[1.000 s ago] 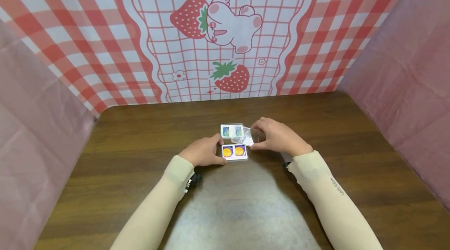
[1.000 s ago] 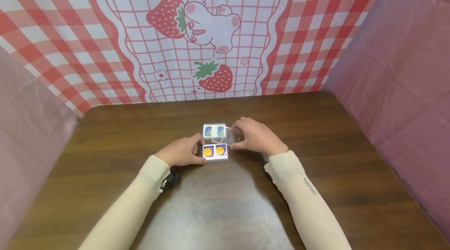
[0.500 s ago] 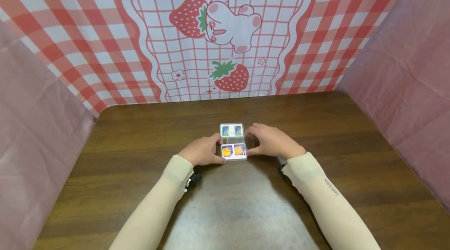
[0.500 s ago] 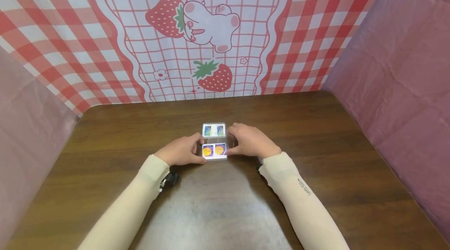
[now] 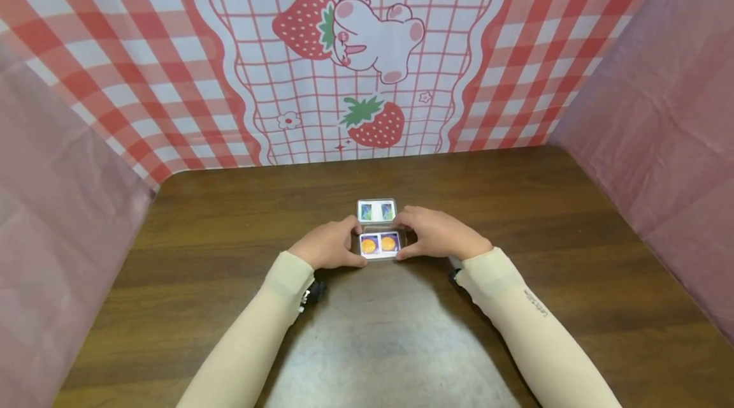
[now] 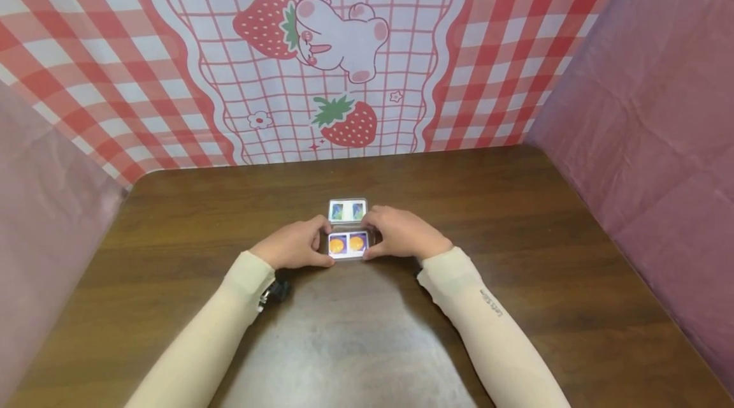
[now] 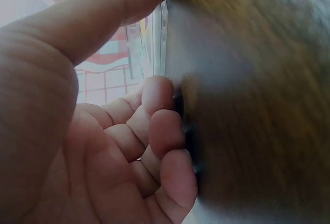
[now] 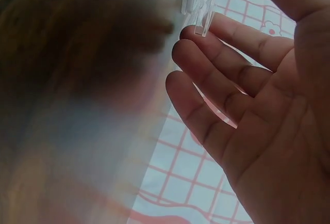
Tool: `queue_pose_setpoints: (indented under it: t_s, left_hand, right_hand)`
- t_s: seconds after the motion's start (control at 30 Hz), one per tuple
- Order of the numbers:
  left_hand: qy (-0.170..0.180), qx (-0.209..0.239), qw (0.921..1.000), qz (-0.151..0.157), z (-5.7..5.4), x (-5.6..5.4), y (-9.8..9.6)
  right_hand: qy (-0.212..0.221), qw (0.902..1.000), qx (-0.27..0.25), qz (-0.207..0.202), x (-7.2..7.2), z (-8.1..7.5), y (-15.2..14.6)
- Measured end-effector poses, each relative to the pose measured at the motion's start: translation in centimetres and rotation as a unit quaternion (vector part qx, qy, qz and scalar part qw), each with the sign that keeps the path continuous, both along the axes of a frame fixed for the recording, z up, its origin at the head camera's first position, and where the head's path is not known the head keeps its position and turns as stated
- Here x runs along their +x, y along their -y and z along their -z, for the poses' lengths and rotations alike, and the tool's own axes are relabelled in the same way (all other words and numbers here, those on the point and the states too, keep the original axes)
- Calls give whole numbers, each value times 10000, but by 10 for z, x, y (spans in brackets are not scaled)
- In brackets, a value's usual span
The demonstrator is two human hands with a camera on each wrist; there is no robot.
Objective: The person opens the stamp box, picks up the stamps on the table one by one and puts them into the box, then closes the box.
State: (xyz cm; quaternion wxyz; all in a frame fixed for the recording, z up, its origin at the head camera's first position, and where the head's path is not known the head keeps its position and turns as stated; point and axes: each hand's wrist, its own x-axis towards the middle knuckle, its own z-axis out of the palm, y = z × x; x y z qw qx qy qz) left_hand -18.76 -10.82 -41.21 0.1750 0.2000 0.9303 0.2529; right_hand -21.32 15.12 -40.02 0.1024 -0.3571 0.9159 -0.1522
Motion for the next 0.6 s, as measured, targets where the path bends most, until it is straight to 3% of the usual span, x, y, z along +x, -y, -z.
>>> queue_pose_setpoints:
  t_s: [0.6]
  left_hand:
    - [38,70,10000,39,2,-1,1]
  right_hand:
    - [-53,9998,199,-83,1,3,5]
